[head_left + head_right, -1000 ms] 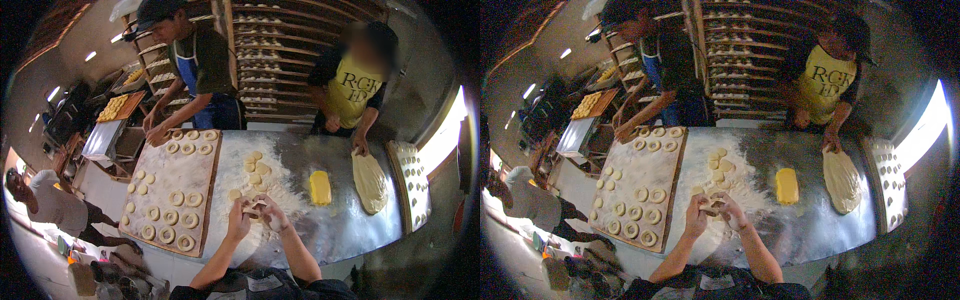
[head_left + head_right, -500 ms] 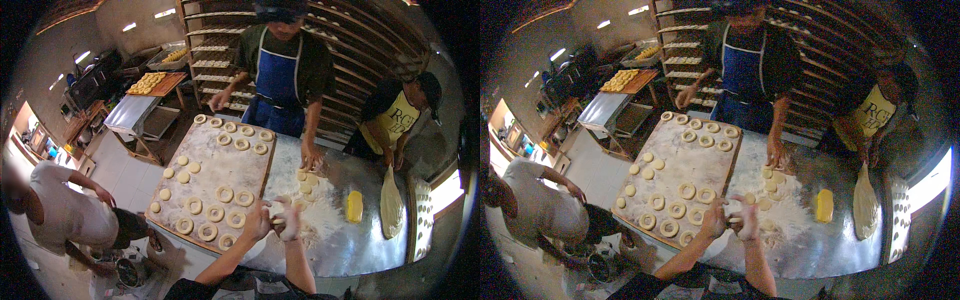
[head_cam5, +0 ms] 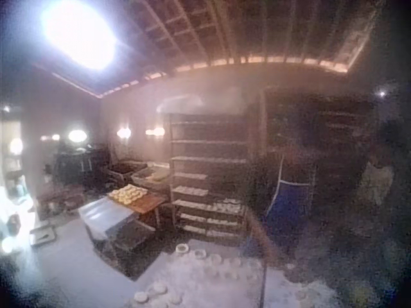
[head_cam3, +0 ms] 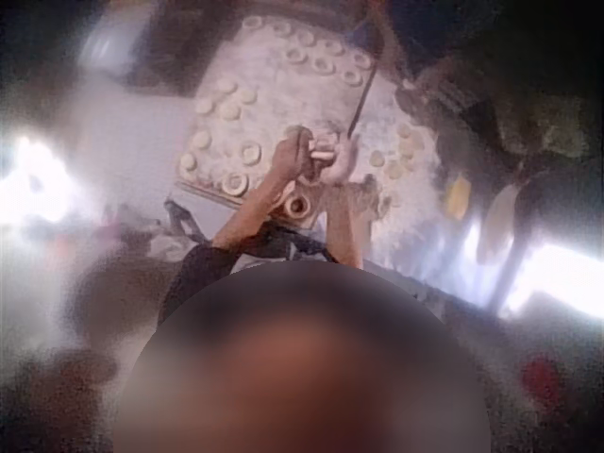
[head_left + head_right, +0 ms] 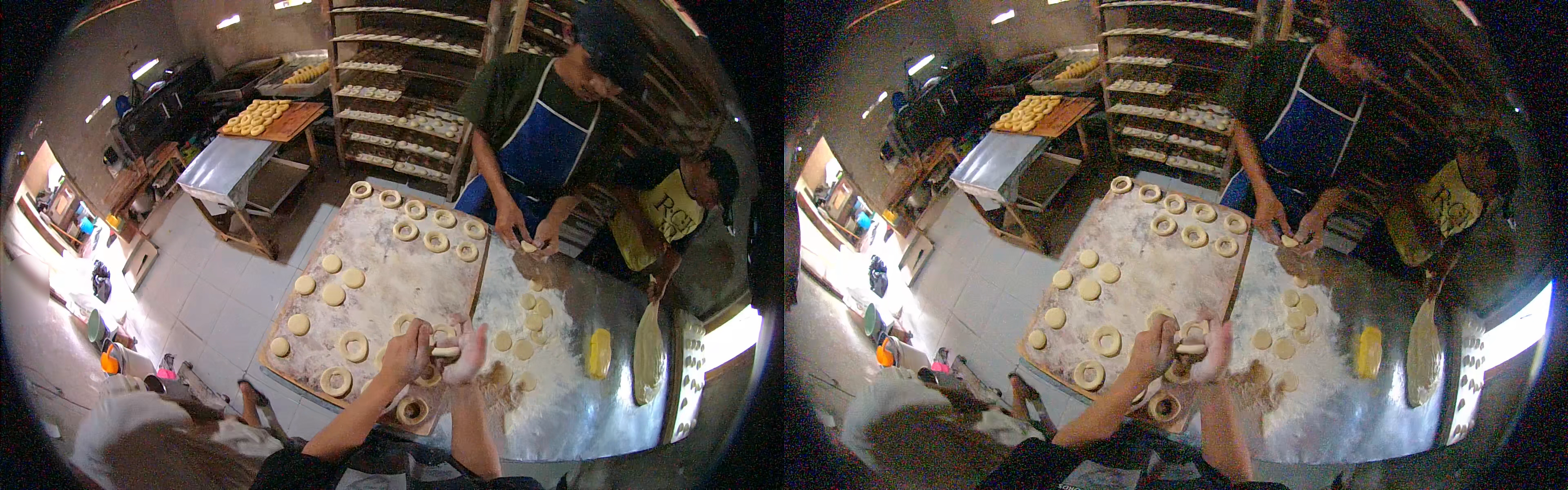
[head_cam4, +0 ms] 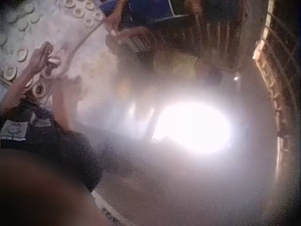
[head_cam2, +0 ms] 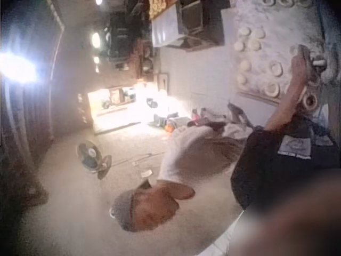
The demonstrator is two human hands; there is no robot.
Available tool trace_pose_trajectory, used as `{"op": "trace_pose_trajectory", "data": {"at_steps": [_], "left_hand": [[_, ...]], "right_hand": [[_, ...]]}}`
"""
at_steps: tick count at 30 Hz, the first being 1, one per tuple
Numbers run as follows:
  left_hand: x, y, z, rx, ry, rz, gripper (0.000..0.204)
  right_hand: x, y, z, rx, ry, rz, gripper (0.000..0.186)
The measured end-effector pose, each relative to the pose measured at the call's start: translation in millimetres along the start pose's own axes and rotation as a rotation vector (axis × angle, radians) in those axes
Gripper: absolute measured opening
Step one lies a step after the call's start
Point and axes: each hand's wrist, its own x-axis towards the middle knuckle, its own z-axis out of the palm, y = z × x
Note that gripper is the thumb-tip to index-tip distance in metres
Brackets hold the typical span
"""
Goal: The person shapes small dough pieces into rings by hand and places them on a wooden board. Other workers are also shaping dough nearby in a bakery setting.
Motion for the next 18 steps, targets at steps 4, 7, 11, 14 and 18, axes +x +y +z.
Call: {"op": "trace_pose_trajectory", "data": {"at_steps": [4, 7, 11, 14, 18], "left_hand": [[14.0, -13.1, -17.5, 0.054, -0.024, -0.006, 0.026], [24.3, -22.0, -32.5, 0.089, -0.065, -0.039, 0.028], [34.6, -31.1, -47.4, 0.077, -0.096, -0.067, 0.032], [51.5, -45.5, -56.5, -0.047, -0.036, -0.248, 0.040], [88.1, -77.1, -76.2, 0.532, 0.012, -0.338, 0.049]], "right_hand": [[18.4, 8.2, 11.5, -0.144, -0.210, -0.009, 0.058], [26.2, 8.9, 23.4, 0.074, 0.038, 0.156, 0.062], [51.8, 17.1, 55.0, -0.493, -0.155, 0.081, 0.064], [77.3, 19.6, 75.5, -0.355, -0.125, 0.201, 0.071], [109.9, 14.9, 91.1, -0.909, -0.042, 0.535, 0.081]]}}
